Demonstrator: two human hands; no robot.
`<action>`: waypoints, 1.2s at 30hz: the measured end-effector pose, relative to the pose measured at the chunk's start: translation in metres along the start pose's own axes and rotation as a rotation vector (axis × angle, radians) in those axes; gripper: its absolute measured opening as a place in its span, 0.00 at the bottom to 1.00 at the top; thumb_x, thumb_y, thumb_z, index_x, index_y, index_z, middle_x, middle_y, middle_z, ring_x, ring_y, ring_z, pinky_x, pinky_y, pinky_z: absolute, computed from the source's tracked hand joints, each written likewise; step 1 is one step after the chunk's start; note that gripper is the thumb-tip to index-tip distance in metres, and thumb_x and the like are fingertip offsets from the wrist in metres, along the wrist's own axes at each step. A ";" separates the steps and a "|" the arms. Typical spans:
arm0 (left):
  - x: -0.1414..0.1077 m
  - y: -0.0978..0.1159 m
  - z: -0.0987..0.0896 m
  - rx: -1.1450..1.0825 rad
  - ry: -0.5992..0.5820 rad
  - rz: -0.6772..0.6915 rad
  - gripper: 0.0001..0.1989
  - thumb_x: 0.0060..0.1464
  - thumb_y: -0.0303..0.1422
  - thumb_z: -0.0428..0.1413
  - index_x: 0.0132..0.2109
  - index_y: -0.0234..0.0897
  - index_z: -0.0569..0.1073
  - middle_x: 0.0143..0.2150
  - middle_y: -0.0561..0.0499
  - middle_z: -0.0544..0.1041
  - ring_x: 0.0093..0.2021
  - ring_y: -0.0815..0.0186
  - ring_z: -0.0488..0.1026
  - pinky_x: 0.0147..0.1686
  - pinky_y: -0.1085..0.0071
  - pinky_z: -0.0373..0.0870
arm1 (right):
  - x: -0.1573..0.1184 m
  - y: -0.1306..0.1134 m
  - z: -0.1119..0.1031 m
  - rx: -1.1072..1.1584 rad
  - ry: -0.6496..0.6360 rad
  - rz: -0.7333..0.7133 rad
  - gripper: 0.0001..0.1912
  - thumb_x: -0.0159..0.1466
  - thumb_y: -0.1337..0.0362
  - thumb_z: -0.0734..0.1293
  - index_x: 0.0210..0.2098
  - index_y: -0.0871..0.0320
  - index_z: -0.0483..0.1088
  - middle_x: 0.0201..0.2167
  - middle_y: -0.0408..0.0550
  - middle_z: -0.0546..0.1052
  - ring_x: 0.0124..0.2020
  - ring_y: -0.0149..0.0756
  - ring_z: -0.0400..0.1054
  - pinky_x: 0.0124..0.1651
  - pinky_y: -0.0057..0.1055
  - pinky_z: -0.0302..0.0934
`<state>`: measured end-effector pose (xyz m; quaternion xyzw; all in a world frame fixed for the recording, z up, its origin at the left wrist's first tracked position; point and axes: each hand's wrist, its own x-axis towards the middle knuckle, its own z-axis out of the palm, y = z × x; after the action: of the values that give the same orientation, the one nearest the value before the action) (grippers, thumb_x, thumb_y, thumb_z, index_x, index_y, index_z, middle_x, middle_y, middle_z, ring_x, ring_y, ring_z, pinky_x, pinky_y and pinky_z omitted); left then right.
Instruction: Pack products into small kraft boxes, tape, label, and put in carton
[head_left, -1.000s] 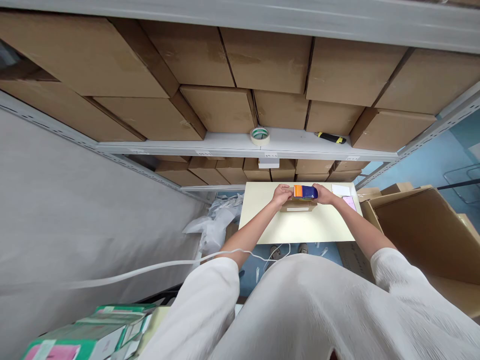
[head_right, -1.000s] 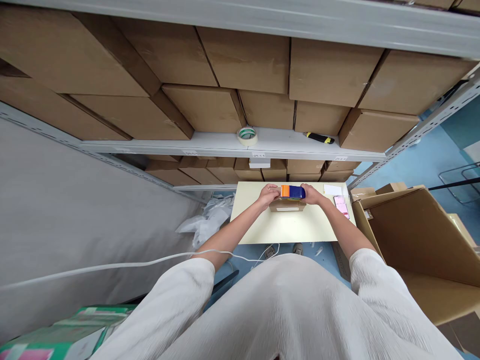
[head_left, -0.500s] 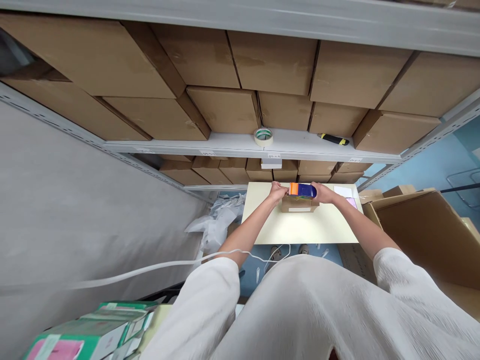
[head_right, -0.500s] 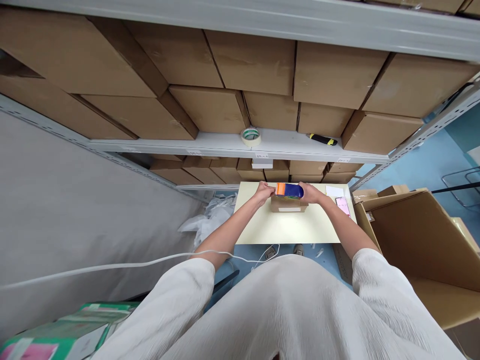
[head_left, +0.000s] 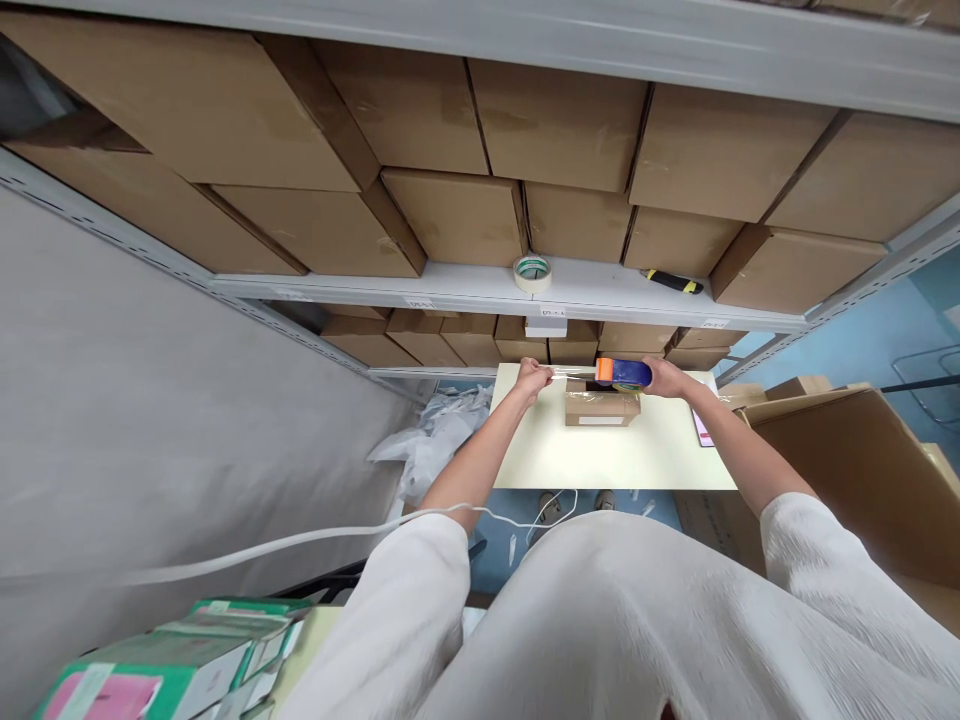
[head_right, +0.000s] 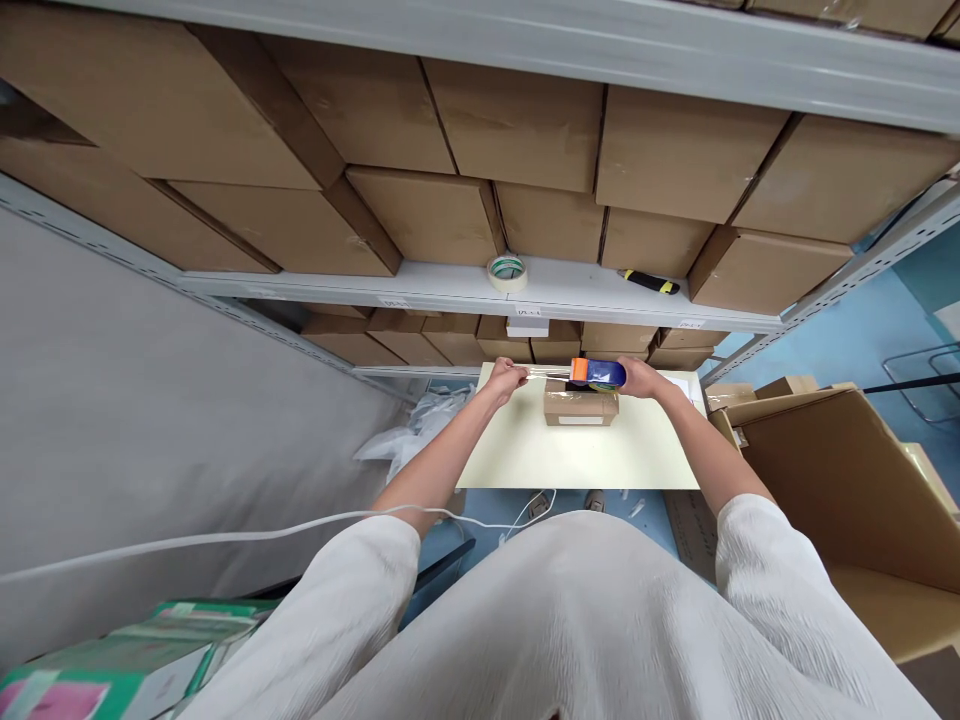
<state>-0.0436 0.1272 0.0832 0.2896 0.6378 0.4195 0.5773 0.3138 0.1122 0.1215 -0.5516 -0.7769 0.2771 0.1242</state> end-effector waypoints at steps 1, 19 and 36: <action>0.000 0.001 -0.001 -0.006 -0.002 0.003 0.31 0.42 0.18 0.68 0.42 0.45 0.55 0.33 0.58 0.71 0.30 0.72 0.70 0.32 0.75 0.71 | 0.000 0.000 -0.003 0.022 -0.002 0.006 0.25 0.50 0.55 0.83 0.42 0.52 0.73 0.37 0.49 0.81 0.39 0.48 0.75 0.40 0.37 0.66; 0.013 -0.017 -0.015 -0.049 0.031 -0.077 0.30 0.43 0.20 0.67 0.42 0.45 0.56 0.30 0.59 0.73 0.28 0.70 0.73 0.29 0.77 0.65 | 0.013 -0.022 -0.004 0.003 -0.152 0.110 0.24 0.52 0.55 0.81 0.44 0.53 0.73 0.41 0.47 0.84 0.40 0.44 0.78 0.37 0.33 0.69; 0.036 -0.102 -0.014 0.119 0.057 -0.015 0.28 0.46 0.18 0.63 0.47 0.45 0.59 0.37 0.57 0.73 0.41 0.63 0.76 0.50 0.63 0.74 | 0.016 -0.045 0.004 -0.470 -0.304 0.071 0.22 0.61 0.53 0.78 0.49 0.53 0.70 0.44 0.52 0.83 0.43 0.46 0.77 0.36 0.31 0.61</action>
<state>-0.0512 0.1062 -0.0229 0.3069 0.6800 0.3846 0.5437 0.2702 0.1154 0.1422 -0.5442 -0.8098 0.1729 -0.1349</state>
